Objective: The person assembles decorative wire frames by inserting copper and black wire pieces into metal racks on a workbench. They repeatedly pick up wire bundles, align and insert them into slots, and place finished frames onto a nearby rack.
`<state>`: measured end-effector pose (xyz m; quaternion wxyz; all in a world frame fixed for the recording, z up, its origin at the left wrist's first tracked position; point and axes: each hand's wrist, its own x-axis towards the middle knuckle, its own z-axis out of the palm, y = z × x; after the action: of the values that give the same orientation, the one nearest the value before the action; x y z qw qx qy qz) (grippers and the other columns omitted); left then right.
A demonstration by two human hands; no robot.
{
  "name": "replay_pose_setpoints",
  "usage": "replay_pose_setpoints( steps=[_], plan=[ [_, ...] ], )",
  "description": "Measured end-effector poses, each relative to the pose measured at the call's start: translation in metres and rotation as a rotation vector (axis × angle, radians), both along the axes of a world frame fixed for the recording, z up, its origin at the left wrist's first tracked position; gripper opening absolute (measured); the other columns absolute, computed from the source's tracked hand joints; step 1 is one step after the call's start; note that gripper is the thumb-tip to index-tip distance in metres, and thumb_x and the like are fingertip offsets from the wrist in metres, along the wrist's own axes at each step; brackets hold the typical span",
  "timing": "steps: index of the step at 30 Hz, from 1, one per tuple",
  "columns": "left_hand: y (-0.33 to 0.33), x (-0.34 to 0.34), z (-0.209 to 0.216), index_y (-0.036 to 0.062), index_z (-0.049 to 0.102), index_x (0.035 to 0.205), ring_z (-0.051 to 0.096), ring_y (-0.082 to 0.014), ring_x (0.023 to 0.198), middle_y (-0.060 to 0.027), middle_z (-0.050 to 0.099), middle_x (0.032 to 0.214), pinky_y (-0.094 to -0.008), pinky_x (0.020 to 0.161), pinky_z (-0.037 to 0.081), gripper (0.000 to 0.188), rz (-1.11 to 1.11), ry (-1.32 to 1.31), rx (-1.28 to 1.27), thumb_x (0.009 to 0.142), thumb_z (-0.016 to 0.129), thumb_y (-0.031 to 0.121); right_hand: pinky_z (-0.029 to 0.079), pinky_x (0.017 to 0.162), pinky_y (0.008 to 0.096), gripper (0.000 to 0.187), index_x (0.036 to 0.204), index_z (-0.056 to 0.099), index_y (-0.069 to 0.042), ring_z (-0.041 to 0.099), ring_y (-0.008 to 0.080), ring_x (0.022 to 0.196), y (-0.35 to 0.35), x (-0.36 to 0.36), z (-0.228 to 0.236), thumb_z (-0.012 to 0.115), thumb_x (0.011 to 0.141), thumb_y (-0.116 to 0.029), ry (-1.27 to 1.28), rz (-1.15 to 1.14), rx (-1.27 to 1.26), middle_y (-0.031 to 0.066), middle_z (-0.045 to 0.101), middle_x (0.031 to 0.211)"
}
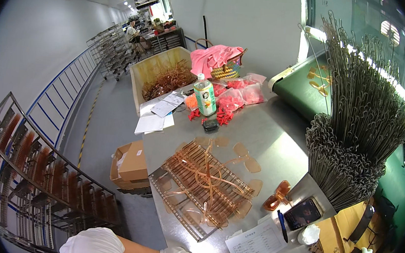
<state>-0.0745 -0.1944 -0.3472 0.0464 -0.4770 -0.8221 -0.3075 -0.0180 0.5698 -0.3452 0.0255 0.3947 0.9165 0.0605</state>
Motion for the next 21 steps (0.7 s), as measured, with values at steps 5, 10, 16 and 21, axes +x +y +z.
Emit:
replay_pose_setpoints(
  steps=[5,10,16,21],
  plan=[
    [0.0,0.002,-0.004,0.0169,0.057,0.065,0.056,-0.0271,0.054,-0.0065,0.055,0.063,-0.0443,0.049,0.046,0.026,-0.007,0.049,0.033,0.083,0.072,0.028,0.053,0.087,0.0387,0.086,0.096,0.065,-0.009,0.059,0.0307,0.101,-0.012,0.01,-0.002,0.099,0.017,-0.019,0.145,0.101,0.013,0.0115,0.059,0.104],
    [0.001,0.001,-0.003,0.0168,0.057,0.065,0.056,-0.0272,0.054,-0.0067,0.055,0.063,-0.0439,0.05,0.046,0.026,-0.024,0.037,0.052,0.083,0.072,0.028,0.051,0.089,0.0389,0.081,0.101,0.059,-0.006,0.056,0.0307,0.1,-0.081,0.021,0.032,0.095,0.029,-0.011,0.254,0.071,-0.162,0.0113,0.054,0.105],
    [0.0,0.0,-0.001,0.0172,0.057,0.065,0.056,-0.027,0.054,-0.0066,0.054,0.063,-0.0432,0.05,0.047,0.025,-0.044,0.018,0.045,0.083,0.072,0.026,0.05,0.085,0.0424,0.079,0.1,0.057,-0.004,0.057,0.0346,0.097,-0.094,0.063,0.023,0.087,0.027,-0.006,0.446,0.319,-0.123,0.0123,0.053,0.103],
    [0.0,-0.001,0.007,0.0176,0.056,0.066,0.055,-0.0263,0.053,-0.0059,0.053,0.062,-0.0431,0.049,0.046,0.024,-0.041,0.061,0.023,0.082,0.072,0.025,0.047,0.087,0.0438,0.069,0.104,0.055,-0.005,0.055,0.0366,0.101,-0.115,0.07,0.034,0.08,0.04,-0.009,0.488,0.391,-0.095,0.0136,0.051,0.105]
  ],
)
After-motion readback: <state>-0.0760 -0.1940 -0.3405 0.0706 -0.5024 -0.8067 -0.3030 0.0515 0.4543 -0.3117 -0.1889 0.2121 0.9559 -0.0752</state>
